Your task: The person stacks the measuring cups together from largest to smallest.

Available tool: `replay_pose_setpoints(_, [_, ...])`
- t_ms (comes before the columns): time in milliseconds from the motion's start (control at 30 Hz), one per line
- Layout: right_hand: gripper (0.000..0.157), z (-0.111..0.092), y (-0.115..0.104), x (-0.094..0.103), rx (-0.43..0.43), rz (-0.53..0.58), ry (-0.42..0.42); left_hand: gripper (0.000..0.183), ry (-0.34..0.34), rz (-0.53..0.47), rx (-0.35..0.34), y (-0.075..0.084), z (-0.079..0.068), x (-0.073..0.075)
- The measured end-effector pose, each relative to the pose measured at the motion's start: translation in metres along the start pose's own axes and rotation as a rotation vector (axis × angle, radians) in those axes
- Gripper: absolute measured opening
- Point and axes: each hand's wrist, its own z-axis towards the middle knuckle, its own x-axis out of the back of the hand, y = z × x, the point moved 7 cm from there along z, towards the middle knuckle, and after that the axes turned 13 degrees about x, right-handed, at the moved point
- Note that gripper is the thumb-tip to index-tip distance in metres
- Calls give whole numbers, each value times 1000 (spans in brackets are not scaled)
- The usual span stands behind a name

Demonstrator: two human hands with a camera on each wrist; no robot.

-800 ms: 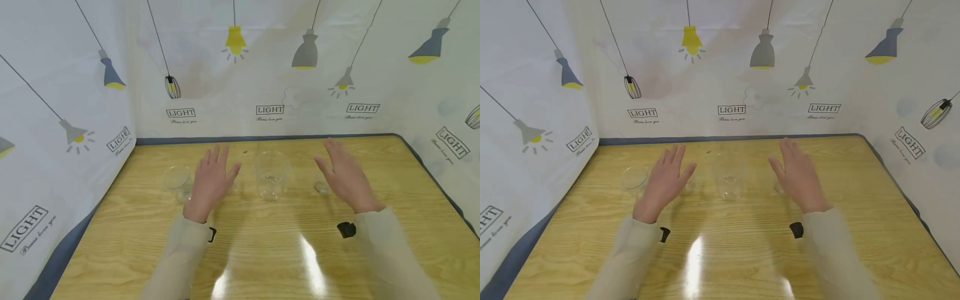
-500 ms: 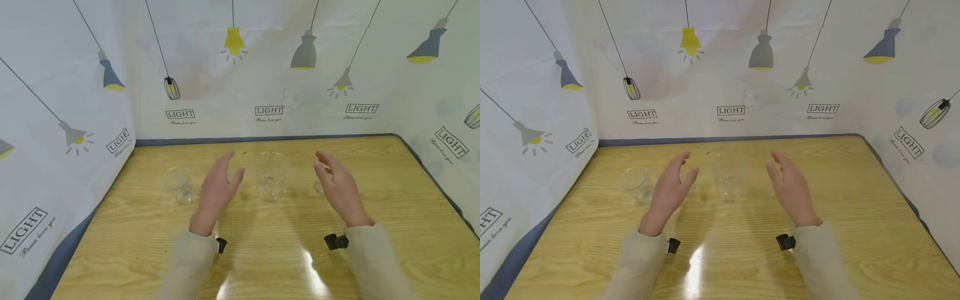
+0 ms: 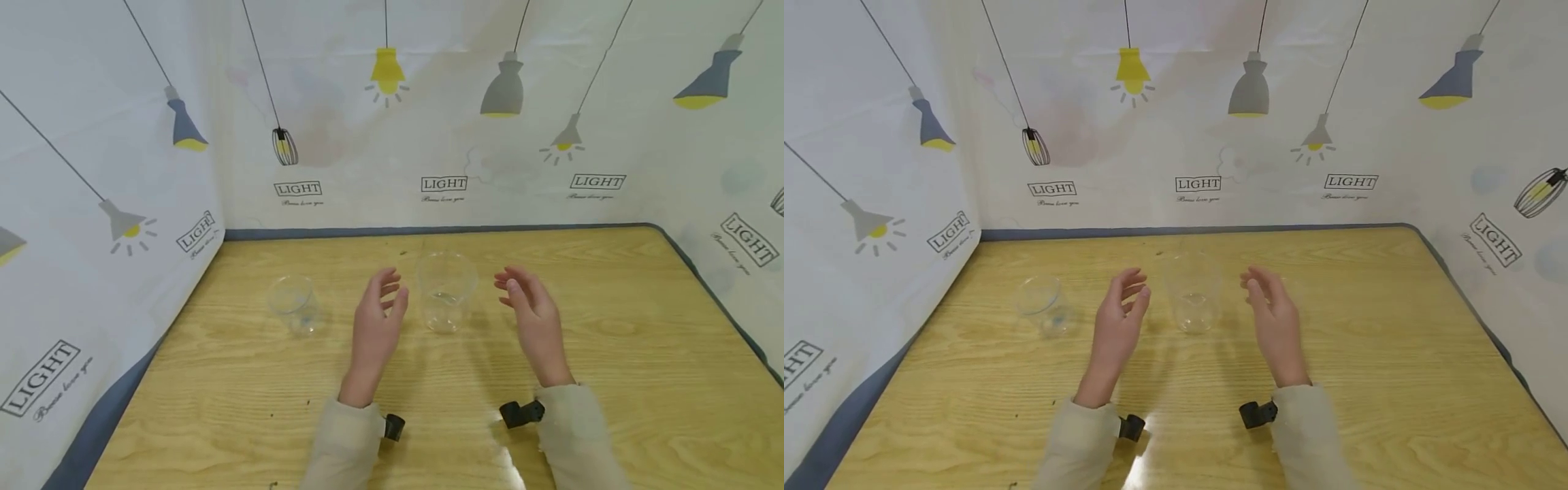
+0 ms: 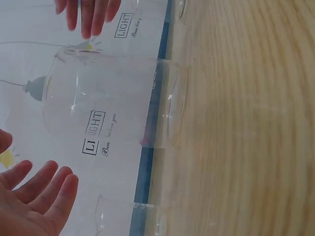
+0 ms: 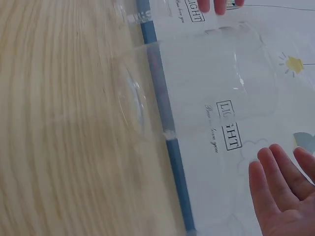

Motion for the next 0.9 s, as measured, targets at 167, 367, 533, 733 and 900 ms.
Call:
replay_pose_setpoints(167, [38,-4,-5,-12,-29,73,29,40,5,-28,22,-8,-3,-6])
replay_pose_setpoints(367, [37,-5,8,-20,-55,121,60,43,-1,-76,53,-11,-5,-13])
replay_pose_setpoints(533, [35,-6,21,-25,-67,151,65,41,0,-120,103,-19,-3,-19])
replay_pose_setpoints(733, [36,-11,41,-29,-94,154,16,42,-92,-147,183,-33,-1,-31])
replay_pose_setpoints(900, [44,-13,48,-34,-130,158,-49,41,-180,-176,207,-37,0,-37])
